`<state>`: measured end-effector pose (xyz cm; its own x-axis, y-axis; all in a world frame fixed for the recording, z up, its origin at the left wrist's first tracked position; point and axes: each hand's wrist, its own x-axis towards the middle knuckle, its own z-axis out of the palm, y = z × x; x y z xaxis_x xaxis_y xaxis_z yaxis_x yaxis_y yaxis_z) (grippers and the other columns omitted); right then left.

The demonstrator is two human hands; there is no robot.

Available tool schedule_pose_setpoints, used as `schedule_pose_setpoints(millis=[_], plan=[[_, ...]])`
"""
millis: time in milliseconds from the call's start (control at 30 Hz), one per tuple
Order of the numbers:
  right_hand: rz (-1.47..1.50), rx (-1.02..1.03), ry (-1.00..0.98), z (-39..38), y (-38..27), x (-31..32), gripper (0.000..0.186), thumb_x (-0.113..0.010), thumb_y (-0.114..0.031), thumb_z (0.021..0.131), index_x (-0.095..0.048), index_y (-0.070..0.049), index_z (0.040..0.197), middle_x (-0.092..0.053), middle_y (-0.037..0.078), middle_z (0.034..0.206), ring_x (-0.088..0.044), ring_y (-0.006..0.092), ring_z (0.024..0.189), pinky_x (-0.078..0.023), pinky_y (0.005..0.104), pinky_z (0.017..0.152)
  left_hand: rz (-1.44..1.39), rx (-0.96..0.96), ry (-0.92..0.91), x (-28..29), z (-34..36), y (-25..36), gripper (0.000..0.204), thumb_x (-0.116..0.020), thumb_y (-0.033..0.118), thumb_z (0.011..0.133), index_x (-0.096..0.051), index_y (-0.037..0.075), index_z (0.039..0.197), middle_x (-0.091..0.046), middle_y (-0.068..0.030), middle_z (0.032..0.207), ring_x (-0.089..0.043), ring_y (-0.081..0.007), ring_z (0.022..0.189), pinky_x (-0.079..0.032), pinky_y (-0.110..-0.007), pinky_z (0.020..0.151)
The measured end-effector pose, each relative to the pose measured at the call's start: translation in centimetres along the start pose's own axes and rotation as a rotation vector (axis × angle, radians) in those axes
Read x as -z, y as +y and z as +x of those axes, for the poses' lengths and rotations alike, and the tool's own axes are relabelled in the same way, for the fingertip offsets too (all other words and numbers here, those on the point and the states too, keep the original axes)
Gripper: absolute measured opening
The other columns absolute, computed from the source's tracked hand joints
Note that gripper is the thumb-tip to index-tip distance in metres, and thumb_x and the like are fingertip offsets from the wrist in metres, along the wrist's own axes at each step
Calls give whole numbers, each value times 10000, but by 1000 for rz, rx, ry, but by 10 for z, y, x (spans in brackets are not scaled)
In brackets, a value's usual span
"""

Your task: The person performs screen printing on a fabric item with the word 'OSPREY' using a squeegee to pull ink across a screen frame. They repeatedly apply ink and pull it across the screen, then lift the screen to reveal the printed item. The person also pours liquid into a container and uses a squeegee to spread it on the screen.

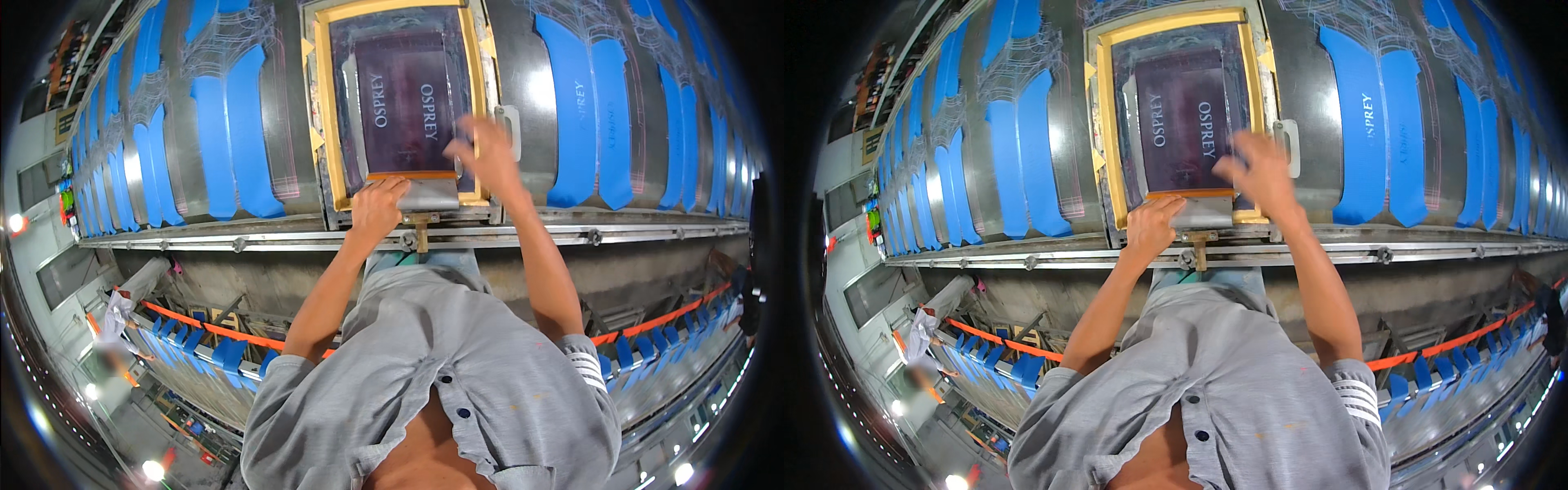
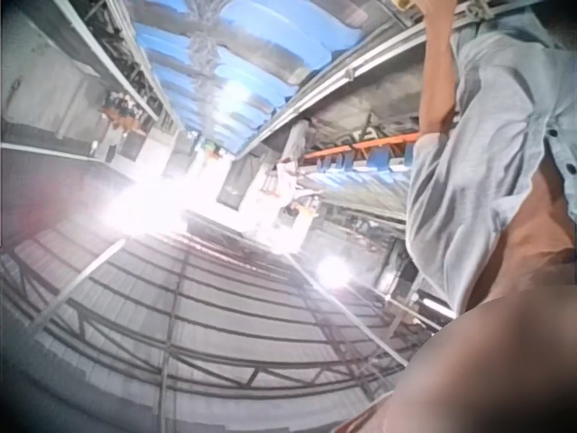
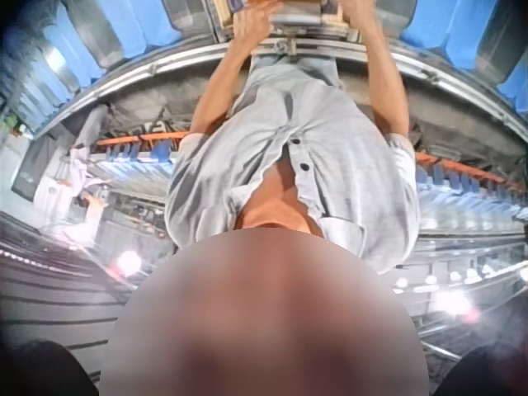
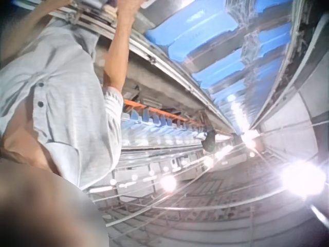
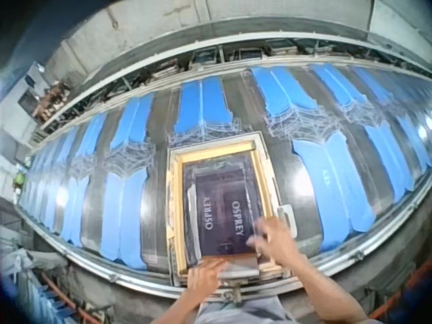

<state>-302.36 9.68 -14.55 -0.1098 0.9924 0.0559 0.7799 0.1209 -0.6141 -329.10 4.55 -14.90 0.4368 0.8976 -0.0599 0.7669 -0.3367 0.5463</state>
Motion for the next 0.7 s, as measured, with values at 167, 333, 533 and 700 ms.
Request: schedule_pose_setpoints(millis=[167, 333, 533, 700], plan=[[-101, -632, 224, 34, 76, -4, 399, -629, -389, 955, -732, -31, 1100, -709, 276, 1063, -666, 450, 1001, -518, 524, 873, 19, -9, -14, -3, 2, 1, 454, -596, -58, 702, -764, 76, 1102, -744, -84, 1182, -711, -288, 1065, -580, -407, 883], [-28, -617, 297, 44, 73, -5, 362, -586, -326, 959, -748, -5, 1005, -726, 250, 911, -689, 449, 857, -518, 531, 795, -33, -16, 24, -1, -17, -8, 504, -582, -58, 675, -738, 77, 1135, -738, -108, 1194, -697, -292, 1110, -567, -412, 931], [158, -589, 395, 53, -14, -16, 310, -644, -289, 944, -762, -11, 1017, -727, 197, 826, -682, 324, 743, -513, 430, 713, -37, -81, 112, 54, -43, -54, 536, -593, -58, 667, -746, 87, 1160, -739, -105, 1203, -706, -294, 1099, -576, -408, 938], [278, -365, 516, 79, -116, -142, 237, -648, -259, 937, -753, -47, 958, -728, 171, 819, -691, 315, 739, -534, 444, 721, -18, -44, 106, 123, -91, -177, 515, -617, -65, 651, -757, 65, 1128, -737, -108, 1211, -703, -292, 1115, -579, -395, 931]])
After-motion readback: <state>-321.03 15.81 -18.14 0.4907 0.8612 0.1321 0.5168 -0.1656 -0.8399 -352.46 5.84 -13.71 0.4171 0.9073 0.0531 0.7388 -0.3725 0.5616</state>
